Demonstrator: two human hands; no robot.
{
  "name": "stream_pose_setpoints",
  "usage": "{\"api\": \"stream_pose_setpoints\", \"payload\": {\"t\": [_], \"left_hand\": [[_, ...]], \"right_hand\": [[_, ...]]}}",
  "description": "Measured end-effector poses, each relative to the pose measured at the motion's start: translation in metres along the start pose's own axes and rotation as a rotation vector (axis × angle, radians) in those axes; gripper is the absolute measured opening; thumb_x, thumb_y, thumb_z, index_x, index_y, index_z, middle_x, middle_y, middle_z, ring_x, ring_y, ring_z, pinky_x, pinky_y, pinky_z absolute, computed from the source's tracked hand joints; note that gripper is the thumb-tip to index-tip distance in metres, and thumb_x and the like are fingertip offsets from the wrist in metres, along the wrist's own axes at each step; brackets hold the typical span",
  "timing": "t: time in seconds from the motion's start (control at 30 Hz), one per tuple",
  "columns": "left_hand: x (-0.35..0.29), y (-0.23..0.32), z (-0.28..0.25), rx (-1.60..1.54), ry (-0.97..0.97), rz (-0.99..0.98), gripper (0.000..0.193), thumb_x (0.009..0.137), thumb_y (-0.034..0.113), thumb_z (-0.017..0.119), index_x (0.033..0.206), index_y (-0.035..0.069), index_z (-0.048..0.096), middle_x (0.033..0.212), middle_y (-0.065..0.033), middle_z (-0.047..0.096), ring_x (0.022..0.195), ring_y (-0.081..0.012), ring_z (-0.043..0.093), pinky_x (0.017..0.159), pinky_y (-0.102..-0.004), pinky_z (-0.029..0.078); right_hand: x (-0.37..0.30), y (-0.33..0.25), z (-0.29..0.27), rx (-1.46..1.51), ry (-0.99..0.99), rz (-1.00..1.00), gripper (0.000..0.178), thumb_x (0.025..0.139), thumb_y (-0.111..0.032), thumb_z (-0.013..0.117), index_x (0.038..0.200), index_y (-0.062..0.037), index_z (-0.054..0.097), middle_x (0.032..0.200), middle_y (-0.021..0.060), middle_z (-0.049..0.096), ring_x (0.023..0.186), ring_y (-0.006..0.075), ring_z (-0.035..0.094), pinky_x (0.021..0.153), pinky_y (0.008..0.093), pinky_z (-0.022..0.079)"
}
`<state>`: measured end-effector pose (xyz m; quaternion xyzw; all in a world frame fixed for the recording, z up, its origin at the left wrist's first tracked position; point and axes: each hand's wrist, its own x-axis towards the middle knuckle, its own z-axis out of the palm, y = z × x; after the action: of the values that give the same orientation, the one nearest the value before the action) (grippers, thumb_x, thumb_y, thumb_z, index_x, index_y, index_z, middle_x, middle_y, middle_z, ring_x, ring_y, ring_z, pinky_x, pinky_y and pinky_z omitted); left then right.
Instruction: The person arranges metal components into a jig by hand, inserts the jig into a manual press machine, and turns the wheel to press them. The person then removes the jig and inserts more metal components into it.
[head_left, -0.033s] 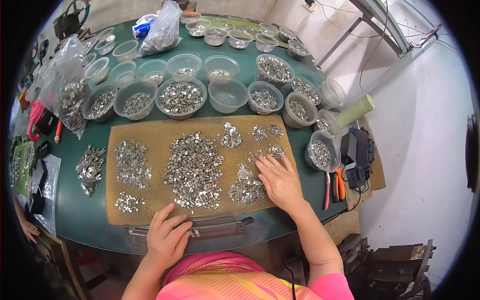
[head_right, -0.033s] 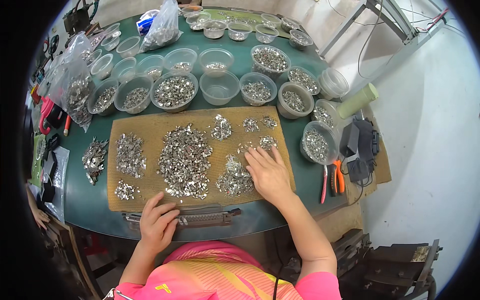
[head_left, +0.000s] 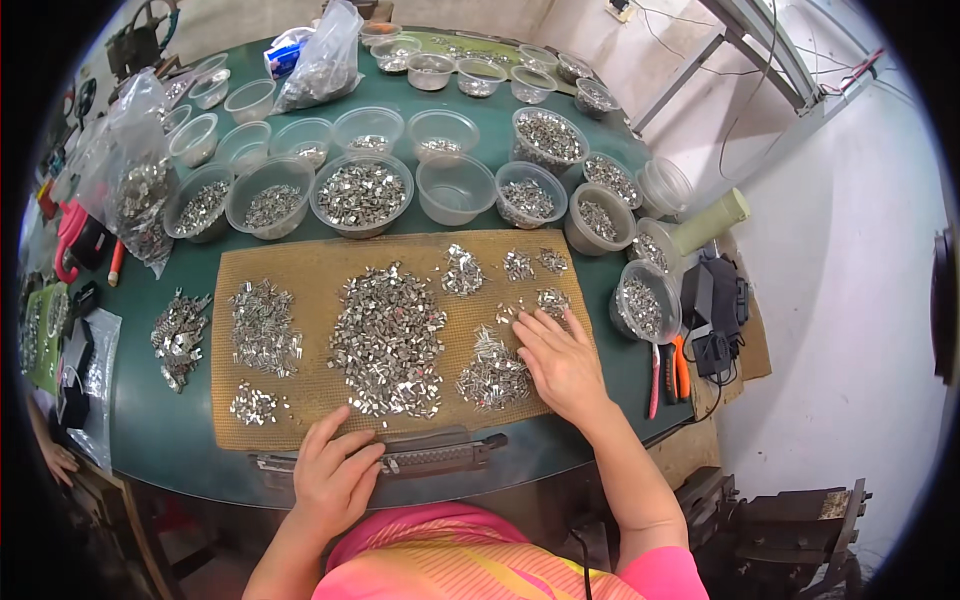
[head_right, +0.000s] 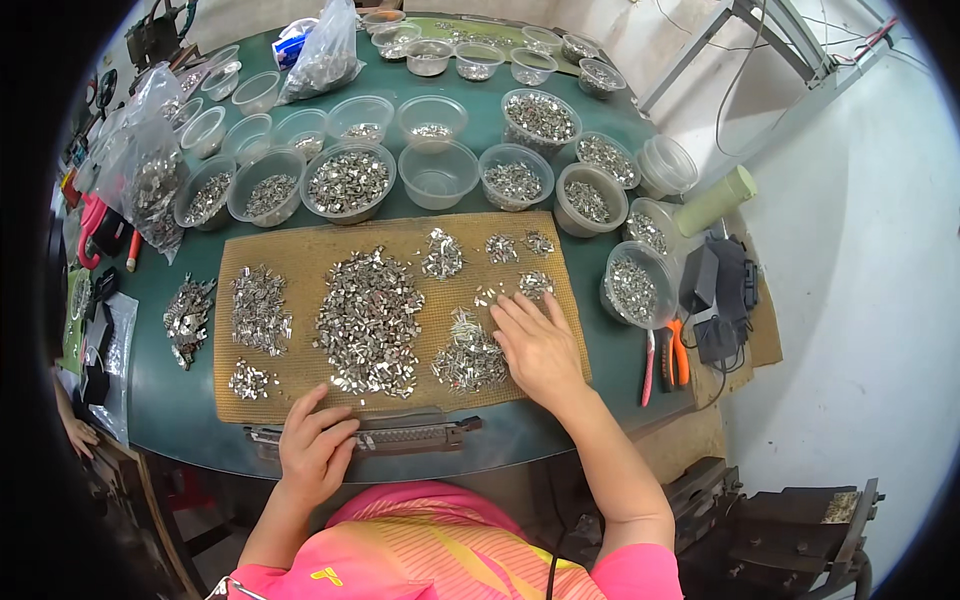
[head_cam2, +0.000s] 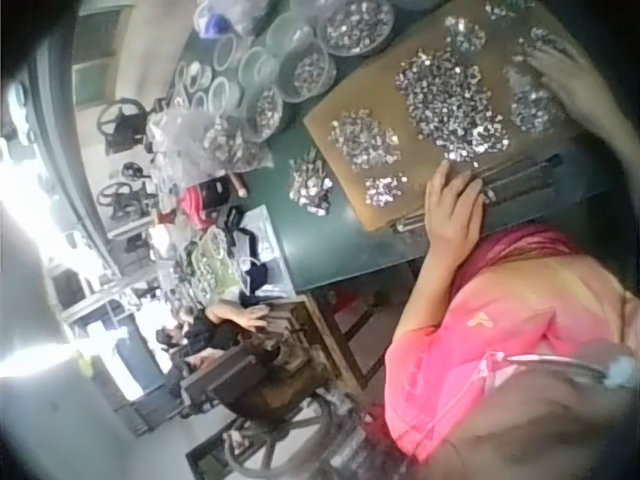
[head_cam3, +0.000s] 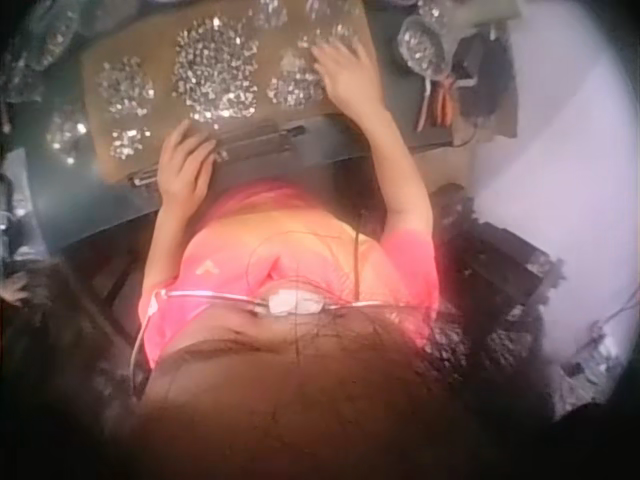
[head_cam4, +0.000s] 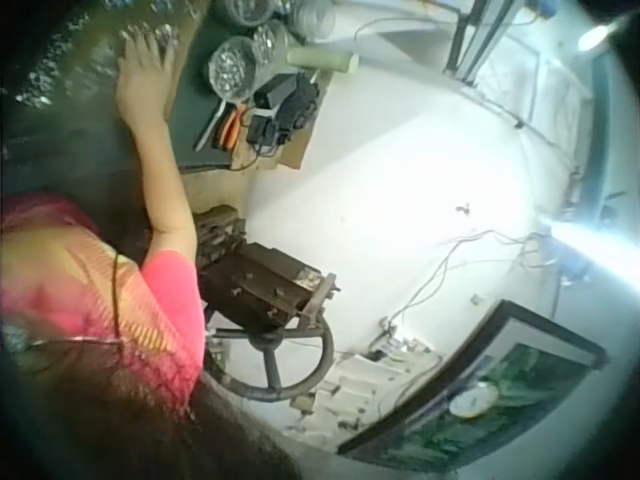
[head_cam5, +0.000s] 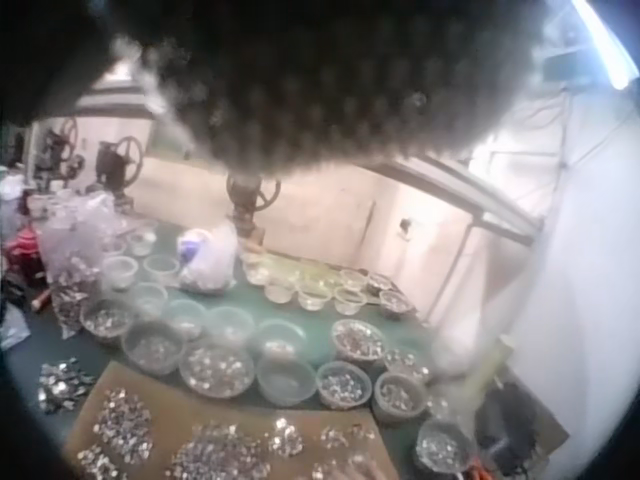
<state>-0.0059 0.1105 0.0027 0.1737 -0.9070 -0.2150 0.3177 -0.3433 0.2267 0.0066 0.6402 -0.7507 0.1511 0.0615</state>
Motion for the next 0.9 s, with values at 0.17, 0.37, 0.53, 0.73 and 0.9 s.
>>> {"api": "stream_pose_setpoints", "payload": {"t": [0.17, 0.37, 0.53, 0.73, 0.9], "left_hand": [[0.001, -0.001, 0.001, -0.016, -0.005, -0.003, 0.025, 0.079, 0.007, 0.078, 0.104, 0.006, 0.075, 0.111, -0.0102, 0.071, 0.123, -0.0397, 0.061, 0.098, -0.0529, 0.05], [0.0, 0.0, 0.0, -0.013, -0.002, -0.017, 0.024, 0.08, 0.007, 0.078, 0.103, 0.008, 0.076, 0.112, -0.0089, 0.071, 0.123, -0.0384, 0.061, 0.098, -0.0509, 0.051], [0.001, 0.0, -0.001, -0.03, -0.009, -0.012, 0.024, 0.079, 0.007, 0.078, 0.103, 0.008, 0.076, 0.11, -0.0083, 0.072, 0.122, -0.0376, 0.062, 0.096, -0.0503, 0.051], [0.003, -0.002, 0.0, -0.042, -0.02, -0.009, 0.023, 0.078, 0.007, 0.078, 0.101, 0.007, 0.076, 0.108, -0.0081, 0.073, 0.12, -0.037, 0.064, 0.094, -0.0492, 0.053], [0.002, -0.002, 0.001, -0.046, -0.014, -0.019, 0.022, 0.078, 0.006, 0.078, 0.1, 0.007, 0.077, 0.107, -0.008, 0.073, 0.119, -0.0366, 0.065, 0.094, -0.0481, 0.053]], "right_hand": [[0.018, -0.009, -0.003, 0.035, 0.001, -0.032, 0.036, 0.1, -0.019, 0.062, 0.135, -0.0074, 0.064, 0.139, 0.0082, 0.065, 0.136, 0.0291, 0.055, 0.12, 0.0531, 0.03], [0.019, -0.004, -0.001, 0.036, -0.049, -0.072, 0.033, 0.1, -0.018, 0.062, 0.13, -0.0067, 0.068, 0.139, 0.0065, 0.065, 0.139, 0.0299, 0.052, 0.12, 0.0551, 0.028], [-0.007, 0.002, -0.009, 0.018, -0.004, -0.017, 0.029, 0.097, -0.017, 0.066, 0.123, -0.0061, 0.071, 0.134, 0.0057, 0.069, 0.134, 0.0295, 0.056, 0.117, 0.0556, 0.034], [-0.019, 0.008, -0.019, 0.144, 0.063, 0.061, 0.023, 0.096, -0.011, 0.066, 0.118, -0.0053, 0.072, 0.123, 0.0089, 0.073, 0.125, 0.0307, 0.063, 0.113, 0.0492, 0.039], [-0.007, 0.013, -0.016, 0.218, 0.251, 0.157, 0.009, 0.091, -0.007, 0.071, 0.099, -0.0039, 0.074, 0.098, 0.0092, 0.075, 0.095, 0.0285, 0.07, 0.094, 0.0413, 0.048]]}}
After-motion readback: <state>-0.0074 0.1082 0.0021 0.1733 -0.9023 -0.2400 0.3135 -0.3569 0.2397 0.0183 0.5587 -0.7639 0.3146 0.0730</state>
